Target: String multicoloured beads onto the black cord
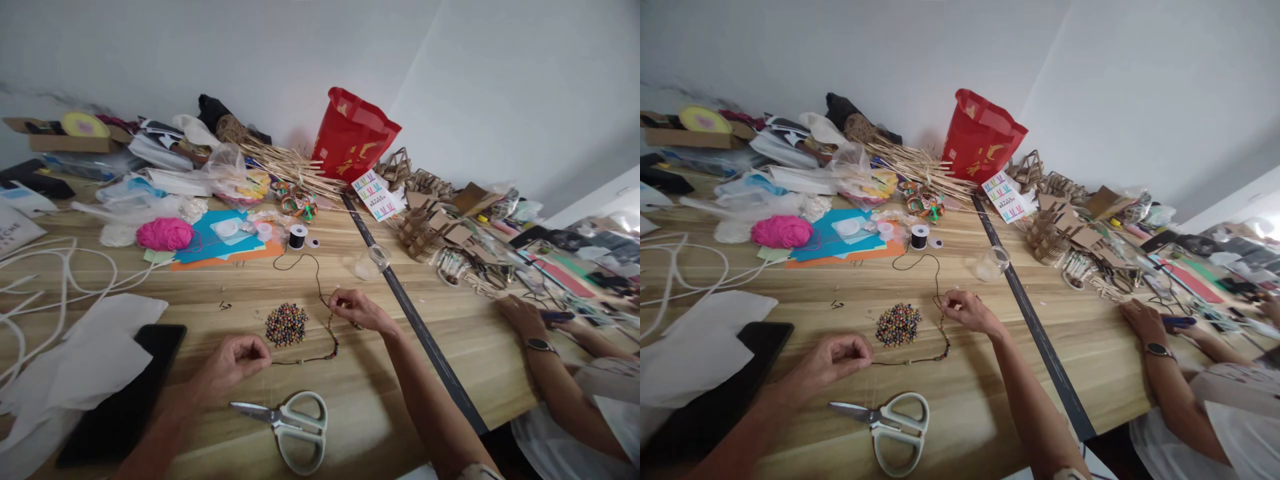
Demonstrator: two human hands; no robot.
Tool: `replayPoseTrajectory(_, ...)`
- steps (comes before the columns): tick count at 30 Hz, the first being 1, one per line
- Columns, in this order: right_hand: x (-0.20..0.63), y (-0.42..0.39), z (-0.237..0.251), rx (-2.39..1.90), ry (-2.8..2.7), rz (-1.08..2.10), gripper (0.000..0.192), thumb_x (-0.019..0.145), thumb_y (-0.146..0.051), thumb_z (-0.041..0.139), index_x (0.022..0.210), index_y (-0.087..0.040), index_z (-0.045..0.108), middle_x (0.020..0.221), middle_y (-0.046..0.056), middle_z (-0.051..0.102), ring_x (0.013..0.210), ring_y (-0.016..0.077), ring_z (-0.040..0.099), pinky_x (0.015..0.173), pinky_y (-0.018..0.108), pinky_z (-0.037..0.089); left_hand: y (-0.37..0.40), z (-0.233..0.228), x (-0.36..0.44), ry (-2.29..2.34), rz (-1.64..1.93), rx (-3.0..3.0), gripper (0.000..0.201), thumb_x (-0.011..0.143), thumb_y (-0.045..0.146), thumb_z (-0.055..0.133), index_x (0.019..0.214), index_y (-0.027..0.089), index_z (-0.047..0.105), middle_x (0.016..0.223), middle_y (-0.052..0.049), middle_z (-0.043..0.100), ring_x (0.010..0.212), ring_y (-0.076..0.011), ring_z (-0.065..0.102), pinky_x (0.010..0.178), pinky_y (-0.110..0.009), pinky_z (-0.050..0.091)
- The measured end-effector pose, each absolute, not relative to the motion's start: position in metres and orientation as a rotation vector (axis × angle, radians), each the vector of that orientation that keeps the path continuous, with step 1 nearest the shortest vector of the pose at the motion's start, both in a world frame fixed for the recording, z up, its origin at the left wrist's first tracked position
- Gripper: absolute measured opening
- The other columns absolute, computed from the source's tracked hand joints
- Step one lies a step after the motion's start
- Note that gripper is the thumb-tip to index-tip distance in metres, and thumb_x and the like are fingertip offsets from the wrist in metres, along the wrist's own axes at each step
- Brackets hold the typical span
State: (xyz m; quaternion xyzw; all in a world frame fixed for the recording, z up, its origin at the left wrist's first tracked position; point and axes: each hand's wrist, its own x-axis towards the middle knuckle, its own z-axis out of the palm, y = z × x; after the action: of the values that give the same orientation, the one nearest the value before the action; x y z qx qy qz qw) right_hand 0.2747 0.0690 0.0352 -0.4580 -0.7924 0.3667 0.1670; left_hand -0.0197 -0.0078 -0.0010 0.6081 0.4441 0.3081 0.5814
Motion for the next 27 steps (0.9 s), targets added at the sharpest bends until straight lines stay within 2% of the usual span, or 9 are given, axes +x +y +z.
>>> replayPoseTrajectory(4, 0.287, 0.066, 0.042, -1.121, -1.848, 1.463, 0.017, 0.081, -0.030, 0.061, 0.077, -0.014, 0.056, 0.071, 0.000, 0.055, 0.052, 0.0064, 0.045, 0.046, 0.017, 0.036, -0.008, -0.001, -0.019, 1.022, 0.721, 1.404, 0.015, 0.068, 0.029, 0.065, 0.063, 0.016, 0.061, 0.069, -0.003, 0.066, 0.068, -0.0174, 0.060, 0.066, -0.027, 0.047)
replayPoseTrajectory(7, 0.288, 0.066, 0.041, -1.027, -1.631, 1.601, 0.020, 0.077, -0.031, 0.068, 0.074, -0.015, 0.055, 0.067, -0.001, 0.055, 0.050, 0.0064, 0.046, 0.043, 0.016, 0.038, -0.009, 0.000, -0.016, 1.037, 0.732, 1.397, 0.014, 0.069, 0.029, 0.065, 0.064, 0.016, 0.061, 0.076, -0.006, 0.070, 0.075, -0.0196, 0.063, 0.071, -0.029, 0.048)
replayPoseTrajectory(11, 0.284, 0.069, 0.034, -0.881, -1.308, 1.750, 0.021, 0.074, -0.031, 0.071, 0.083, -0.018, 0.057, 0.062, -0.005, 0.050, 0.042, 0.0042, 0.041, 0.038, 0.014, 0.036, -0.010, 0.000, -0.012, 1.035, 0.767, 1.328, 0.016, 0.069, 0.028, 0.067, 0.062, 0.016, 0.059, 0.082, -0.009, 0.073, 0.080, -0.0209, 0.065, 0.074, -0.030, 0.049)
replayPoseTrajectory(13, 0.281, 0.070, 0.031, -0.823, -1.201, 1.814, 0.021, 0.075, -0.031, 0.071, 0.084, -0.018, 0.058, 0.061, -0.005, 0.049, 0.041, 0.0032, 0.040, 0.037, 0.013, 0.034, -0.008, 0.000, -0.009, 1.011, 0.794, 1.280, 0.018, 0.068, 0.029, 0.069, 0.061, 0.016, 0.057, 0.081, -0.009, 0.074, 0.076, -0.0195, 0.065, 0.071, -0.029, 0.050)
replayPoseTrajectory(17, 0.279, 0.071, 0.028, -0.780, -1.095, 1.860, 0.018, 0.075, -0.028, 0.071, 0.080, -0.016, 0.060, 0.061, -0.004, 0.050, 0.040, 0.0020, 0.039, 0.035, 0.011, 0.031, -0.002, 0.007, 0.000, 0.969, 0.835, 1.175, 0.026, 0.063, 0.034, 0.075, 0.063, 0.016, 0.056, 0.074, -0.007, 0.073, 0.058, -0.0138, 0.061, 0.060, -0.026, 0.050)
replayPoseTrajectory(22, 0.279, 0.070, 0.029, -0.766, -1.027, 1.838, 0.016, 0.073, -0.026, 0.072, 0.080, -0.016, 0.062, 0.064, -0.003, 0.053, 0.040, 0.0010, 0.040, 0.036, 0.011, 0.034, 0.010, 0.028, 0.022, 0.944, 0.819, 1.122, 0.030, 0.062, 0.039, 0.075, 0.072, 0.014, 0.061, 0.062, -0.001, 0.067, 0.052, -0.0113, 0.058, 0.054, -0.024, 0.047)
replayPoseTrajectory(27, 0.276, 0.065, 0.034, -0.785, -1.017, 1.834, 0.019, 0.071, -0.027, 0.075, 0.080, -0.015, 0.064, 0.066, -0.002, 0.055, 0.046, 0.0031, 0.045, 0.038, 0.012, 0.039, 0.025, 0.035, 0.057, 0.933, 0.716, 1.210, 0.038, 0.065, 0.035, 0.070, 0.093, 0.010, 0.064, 0.060, -0.002, 0.066, 0.047, -0.0109, 0.056, 0.048, -0.023, 0.044)
